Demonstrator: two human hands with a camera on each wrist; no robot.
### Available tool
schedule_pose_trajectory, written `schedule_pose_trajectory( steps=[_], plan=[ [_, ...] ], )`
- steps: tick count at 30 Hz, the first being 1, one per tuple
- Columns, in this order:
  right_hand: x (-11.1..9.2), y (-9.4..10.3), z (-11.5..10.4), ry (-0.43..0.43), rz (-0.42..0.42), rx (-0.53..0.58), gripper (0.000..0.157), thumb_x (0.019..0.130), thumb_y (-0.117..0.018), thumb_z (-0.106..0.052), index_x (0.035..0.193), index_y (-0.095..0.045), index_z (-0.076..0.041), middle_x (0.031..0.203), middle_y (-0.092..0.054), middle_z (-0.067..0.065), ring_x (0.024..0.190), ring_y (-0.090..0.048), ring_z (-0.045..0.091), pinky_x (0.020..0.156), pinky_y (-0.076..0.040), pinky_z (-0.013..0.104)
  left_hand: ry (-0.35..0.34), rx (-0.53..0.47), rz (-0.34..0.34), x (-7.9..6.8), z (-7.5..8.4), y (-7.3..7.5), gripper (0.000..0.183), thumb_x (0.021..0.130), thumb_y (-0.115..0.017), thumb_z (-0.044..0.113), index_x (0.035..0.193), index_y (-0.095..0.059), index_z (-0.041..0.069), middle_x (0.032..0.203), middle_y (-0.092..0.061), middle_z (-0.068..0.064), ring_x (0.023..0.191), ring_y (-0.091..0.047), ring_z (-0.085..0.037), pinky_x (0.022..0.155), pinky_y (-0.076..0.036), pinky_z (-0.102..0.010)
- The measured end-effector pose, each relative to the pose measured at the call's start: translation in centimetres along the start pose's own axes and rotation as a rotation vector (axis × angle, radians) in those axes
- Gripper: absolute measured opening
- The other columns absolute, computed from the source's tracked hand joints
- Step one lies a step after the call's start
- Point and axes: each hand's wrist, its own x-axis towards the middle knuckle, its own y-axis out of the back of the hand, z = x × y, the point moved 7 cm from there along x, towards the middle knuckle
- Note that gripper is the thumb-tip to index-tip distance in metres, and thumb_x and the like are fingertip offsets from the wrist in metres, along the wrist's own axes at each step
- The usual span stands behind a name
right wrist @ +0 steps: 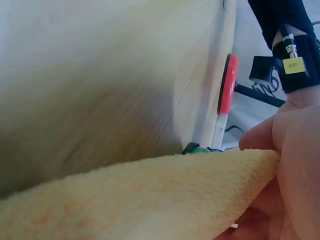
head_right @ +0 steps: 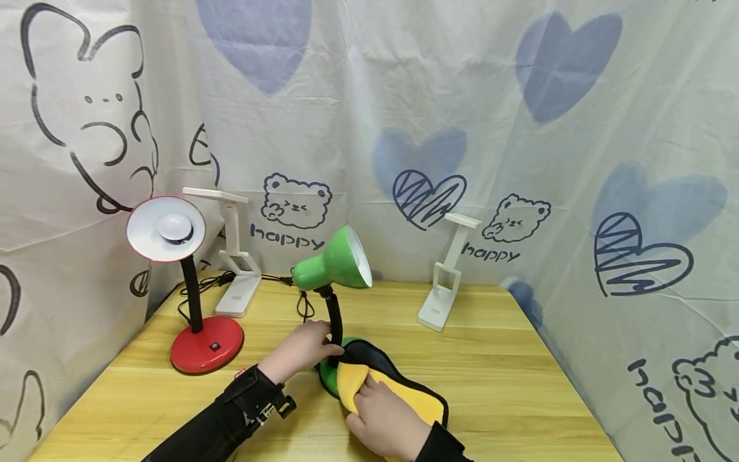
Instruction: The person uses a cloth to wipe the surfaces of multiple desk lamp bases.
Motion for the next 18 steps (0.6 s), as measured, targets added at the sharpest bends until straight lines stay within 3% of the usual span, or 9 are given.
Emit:
schedule_pose_trajectory(
  steps=[3, 7, 12, 18],
  plan=[
    [-0.3, -0.1, 0.1, -0.029, -0.003, -0.010, 0.031, 0.103, -0.037, -0.037, 0.098, -0.063, -0.021, 0.118, -0.062, -0.005, 0.119, -0.051, 0.015, 0.101, -0.039, 0.043, -0.003, 0.009, 0.001, 0.0, -0.1, 0.0, 0.018, 0.087, -0.072, 0.032, 0.084, -0.064, 0.016, 0.073, -0.060, 0.005, 0.066, -0.055, -0.011, 0.059, -0.044, -0.028],
    [-0.1, 0.0, 0.5, -0.056, 0.025, -0.056, 0.044, 0.103, -0.035, -0.040, 0.126, -0.060, -0.013, 0.142, -0.052, 0.005, 0.141, -0.036, 0.028, 0.108, -0.031, 0.055, -0.005, 0.014, 0.009, 0.0, -0.2, 0.0, 0.018, 0.088, -0.071, 0.032, 0.087, -0.065, 0.015, 0.075, -0.062, 0.005, 0.066, -0.056, -0.010, 0.060, -0.044, -0.028],
    [1.2, 0.3, 1.6, -0.080, 0.054, -0.076, 0.051, 0.104, -0.032, -0.041, 0.145, -0.044, -0.013, 0.151, -0.041, 0.007, 0.143, -0.030, 0.030, 0.109, -0.029, 0.058, 0.015, -0.037, -0.004, -0.1, -0.3, -0.2, 0.020, 0.089, -0.070, 0.032, 0.092, -0.066, 0.012, 0.067, -0.060, 0.005, 0.055, -0.056, -0.008, 0.053, -0.045, -0.026],
    [3.3, 0.3, 3.4, -0.060, 0.050, -0.093, 0.053, 0.105, -0.028, -0.041, 0.150, -0.035, -0.012, 0.156, -0.031, 0.011, 0.146, -0.021, 0.032, 0.112, -0.022, 0.059, 0.005, -0.056, 0.046, -0.2, 0.0, -0.3, 0.019, 0.090, -0.069, 0.027, 0.089, -0.065, 0.009, 0.064, -0.057, 0.005, 0.051, -0.053, -0.007, 0.051, -0.043, -0.025]
  ],
)
